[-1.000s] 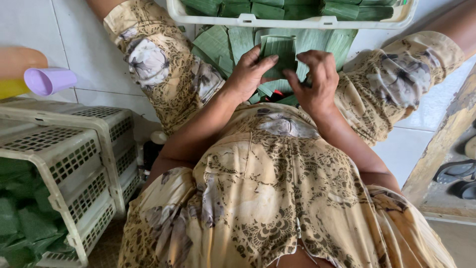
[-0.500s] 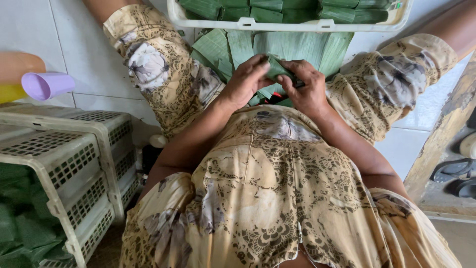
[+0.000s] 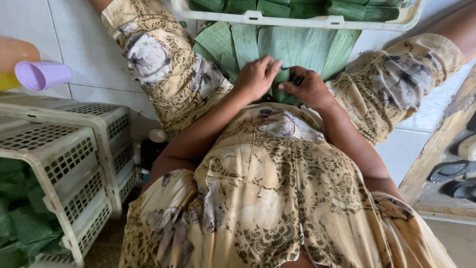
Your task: The person sits on the floor folding cut banana leaf strips into cylindrical leaf cups, pressing and creasing the folds by hand, and places finished folded leaves onto a tray. The person occasionally uses scissors to trim the leaf material.
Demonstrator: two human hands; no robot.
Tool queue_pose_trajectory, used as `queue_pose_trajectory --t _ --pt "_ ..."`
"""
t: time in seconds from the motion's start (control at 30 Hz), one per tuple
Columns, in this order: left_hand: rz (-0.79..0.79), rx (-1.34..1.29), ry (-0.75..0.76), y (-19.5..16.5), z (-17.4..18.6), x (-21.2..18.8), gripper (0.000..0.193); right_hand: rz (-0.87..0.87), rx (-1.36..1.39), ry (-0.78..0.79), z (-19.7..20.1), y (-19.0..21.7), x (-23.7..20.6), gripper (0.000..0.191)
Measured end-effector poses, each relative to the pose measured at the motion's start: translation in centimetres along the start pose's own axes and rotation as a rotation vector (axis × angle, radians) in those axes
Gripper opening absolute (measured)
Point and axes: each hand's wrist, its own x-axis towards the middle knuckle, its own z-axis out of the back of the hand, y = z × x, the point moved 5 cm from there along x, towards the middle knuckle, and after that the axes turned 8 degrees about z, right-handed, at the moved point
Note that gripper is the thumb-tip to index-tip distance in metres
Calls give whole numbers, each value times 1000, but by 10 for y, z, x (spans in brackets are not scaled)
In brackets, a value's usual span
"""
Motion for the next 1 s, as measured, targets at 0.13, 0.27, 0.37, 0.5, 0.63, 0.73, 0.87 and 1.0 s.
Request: queue_pose_trajectory --t 0.13,0.27,0.37,0.5,0.63,0.73,0.87,1.0 --pt "-221 -80 -381 7 4 45 15 -128 380 -200 8 -37 16 25" --pt "-160 111 -492 31 1 68 41 -132 434 -276 12 -71 21 20" --pt "-66 84 -425 41 -1 80 43 -138 453 -279 18 -89 24 18" --pt "93 81 -290 47 -7 90 20 -180 478 -272 26 -94 25 17" --pt "24 113 -144 40 -7 82 27 -73 577 -253 31 -73 16 19" --pt "-133 135 -178 28 -3 62 23 2 661 -240 37 -54 3 27" --pt "-380 -56 -276 3 -1 36 22 164 776 -245 58 -29 -13 36" --pt "-109 -452 -31 -6 -3 45 41 226 891 -200 73 -9 -24 40"
